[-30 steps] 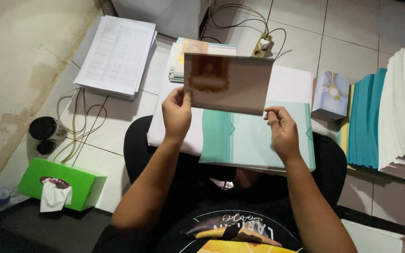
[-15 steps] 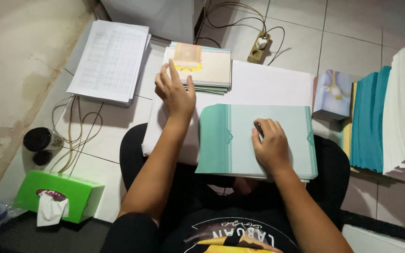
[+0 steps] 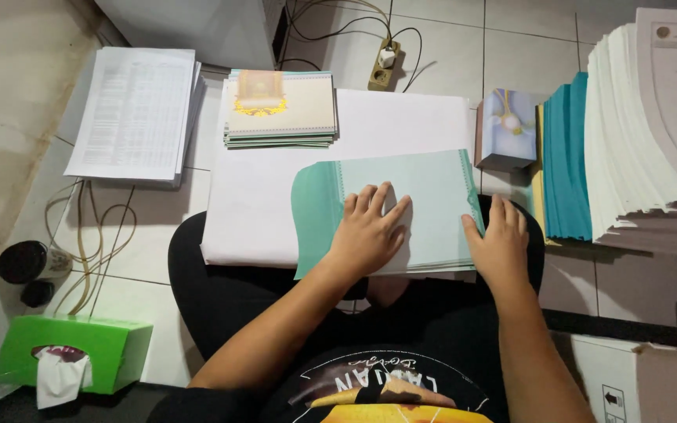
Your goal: Folding invitation cards and inserting them into decorative envelopes.
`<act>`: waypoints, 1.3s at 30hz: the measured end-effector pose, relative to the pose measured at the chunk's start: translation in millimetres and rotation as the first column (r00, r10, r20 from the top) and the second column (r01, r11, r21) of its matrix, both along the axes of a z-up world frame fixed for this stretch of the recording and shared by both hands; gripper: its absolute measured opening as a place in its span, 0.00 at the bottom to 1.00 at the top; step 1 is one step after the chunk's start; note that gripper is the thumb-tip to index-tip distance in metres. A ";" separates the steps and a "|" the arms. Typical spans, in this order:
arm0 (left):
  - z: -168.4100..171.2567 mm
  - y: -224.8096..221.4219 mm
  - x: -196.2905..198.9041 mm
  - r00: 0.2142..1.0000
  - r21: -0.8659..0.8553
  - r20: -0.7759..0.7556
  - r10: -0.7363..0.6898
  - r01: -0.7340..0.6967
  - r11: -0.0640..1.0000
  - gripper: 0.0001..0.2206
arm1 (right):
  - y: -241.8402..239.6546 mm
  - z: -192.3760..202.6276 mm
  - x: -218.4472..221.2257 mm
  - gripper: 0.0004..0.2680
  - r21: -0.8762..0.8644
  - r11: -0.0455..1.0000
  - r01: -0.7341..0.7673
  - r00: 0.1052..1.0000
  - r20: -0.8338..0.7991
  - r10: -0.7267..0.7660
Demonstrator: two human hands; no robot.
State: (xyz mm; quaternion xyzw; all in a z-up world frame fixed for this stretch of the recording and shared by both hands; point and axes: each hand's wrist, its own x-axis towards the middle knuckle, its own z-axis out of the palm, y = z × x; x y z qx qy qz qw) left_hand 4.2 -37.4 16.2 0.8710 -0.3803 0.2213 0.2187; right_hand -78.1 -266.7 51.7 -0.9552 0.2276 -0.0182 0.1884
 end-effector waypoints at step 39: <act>20.8 22.6 14.6 0.791 -0.226 -0.562 -0.240 0.132 0.965 0.34 | 64.5 29.7 -3.7 0.30 0.295 0.768 -0.569 0.739 0.593 0.319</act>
